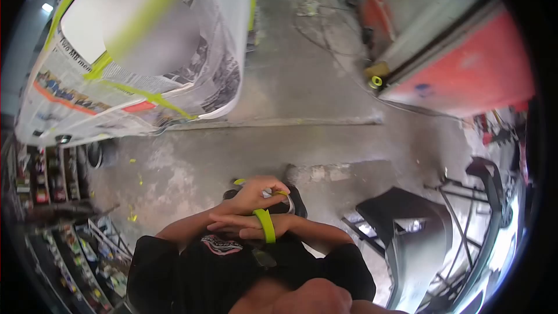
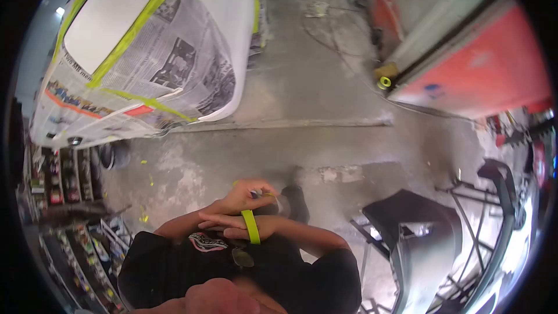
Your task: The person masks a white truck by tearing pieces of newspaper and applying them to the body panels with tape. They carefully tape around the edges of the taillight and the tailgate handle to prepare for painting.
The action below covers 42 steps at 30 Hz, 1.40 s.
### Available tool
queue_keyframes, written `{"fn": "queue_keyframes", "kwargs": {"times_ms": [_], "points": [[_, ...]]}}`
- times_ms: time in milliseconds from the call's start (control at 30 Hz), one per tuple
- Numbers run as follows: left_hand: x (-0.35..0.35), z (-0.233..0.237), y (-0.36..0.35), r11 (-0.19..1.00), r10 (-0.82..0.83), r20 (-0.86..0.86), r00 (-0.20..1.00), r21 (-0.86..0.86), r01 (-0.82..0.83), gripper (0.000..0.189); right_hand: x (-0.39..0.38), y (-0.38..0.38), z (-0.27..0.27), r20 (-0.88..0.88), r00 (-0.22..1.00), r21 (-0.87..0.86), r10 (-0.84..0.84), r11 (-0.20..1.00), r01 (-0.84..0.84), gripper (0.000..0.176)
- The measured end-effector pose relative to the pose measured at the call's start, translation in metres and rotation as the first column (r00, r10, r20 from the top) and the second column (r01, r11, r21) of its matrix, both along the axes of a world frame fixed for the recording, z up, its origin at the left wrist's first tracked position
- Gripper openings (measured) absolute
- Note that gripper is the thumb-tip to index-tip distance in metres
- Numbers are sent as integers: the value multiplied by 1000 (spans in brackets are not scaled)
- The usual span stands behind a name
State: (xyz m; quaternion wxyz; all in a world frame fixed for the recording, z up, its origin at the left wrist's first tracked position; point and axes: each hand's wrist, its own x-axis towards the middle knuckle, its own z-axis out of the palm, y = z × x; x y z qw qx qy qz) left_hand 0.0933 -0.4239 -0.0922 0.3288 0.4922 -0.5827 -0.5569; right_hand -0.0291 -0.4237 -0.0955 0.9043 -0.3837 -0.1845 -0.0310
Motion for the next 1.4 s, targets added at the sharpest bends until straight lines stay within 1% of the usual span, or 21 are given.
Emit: {"fn": "queue_keyframes", "kwargs": {"times_ms": [100, 133, 200, 300, 433, 500, 533, 567, 600, 633, 700, 733, 800, 867, 967, 1000, 1100, 1167, 1267, 1367, 1400], "points": [[0, -32, 0, 999, 35, -70, 997, -4, -35, 19, 7, -9, -17, 24, 996, 137, 88, 986, -90, 67], [4, -37, -2, 999, 0, -6, 1000, -39, 0, 18, 10, -9, -22, 15, 993, 215, 120, 969, -121, 66], [7, -49, 1, 997, 51, 2, 999, 54, -51, 17, 14, -7, -34, -6, 983, 360, 182, 918, -167, 66], [16, -93, -4, 993, 117, 31, 993, 30, -118, 16, 22, -25, -71, -1, 990, 270, 143, 953, -137, 68], [27, -180, -20, 985, 173, 23, 985, 9, -173, 16, 38, -30, -157, 25, 994, 195, 110, 974, -113, 71], [27, -224, -28, 978, 188, -30, 982, -85, -189, 15, 50, -25, -210, 75, 989, 326, 127, 934, -144, 76], [31, -249, -32, 970, 153, 18, 988, -195, -147, 15, 58, -22, -236, 122, 985, 394, 123, 905, -162, 77], [35, -270, -32, 982, 148, -6, 989, -116, -148, 16, 65, -18, -262, 167, 979, 459, 117, 869, -182, 78], [36, -284, -30, 988, 147, -32, 989, -35, -148, 16, 67, -12, -283, 70, 995, 412, 75, 906, -97, 71], [37, -298, -27, 988, 148, -58, 987, 46, -146, 17, 72, -5, -309, 102, 993, 301, 54, 950, -83, 68], [45, -331, -20, 981, 189, 24, 982, 46, -190, 18, 84, 2, -360, 181, 983, 61, 16, 998, -28, 62], [49, -349, -15, 973, 218, 54, 974, 63, -221, 19, 83, -8, -363, 181, 983, 56, 32, 997, -43, 56], [55, -383, -2, 956, 283, 69, 957, 54, -287, 20, 73, -40, -365, 183, 970, -107, 160, 984, -142, 59], [57, -418, 4, 938, 346, 18, 938, -12, -346, 19, 73, -52, -396, 150, 965, -92, 213, 975, -201, 62], [65, -480, 8, 887, 461, -22, 887, 30, -461, 18, 73, -34, -468, 62, 972, 216, 226, 948, -234, 65], [69, -500, 4, 873, 486, -9, 874, -42, -486, 18, 73, -31, -488, 33, 972, 316, 234, 920, -232, 66], [75, -544, -6, 791, 586, 25, 810, -236, -565, 16, 59, -48, -525, -48, 985, 187, 166, 970, -155, 78], [77, -558, -14, 710, 665, 30, 746, -335, -620, 14, 45, -67, -516, -66, 995, -6, 70, 997, -71, 79], [78, -597, -14, 684, 688, -175, 704, -167, -710, 13, 35, -57, -543, -33, 999, 102, 43, 994, -40, 75], [63, -604, -10, 717, 656, -239, 716, -99, -690, 14, 39, -38, -576, -3, 989, -32, 151, 988, -151, 67], [61, -606, -8, 739, 637, -245, 731, -74, -670, 15, 44, -36, -597, -20, 986, -206, 163, 965, -164, 56]]}}
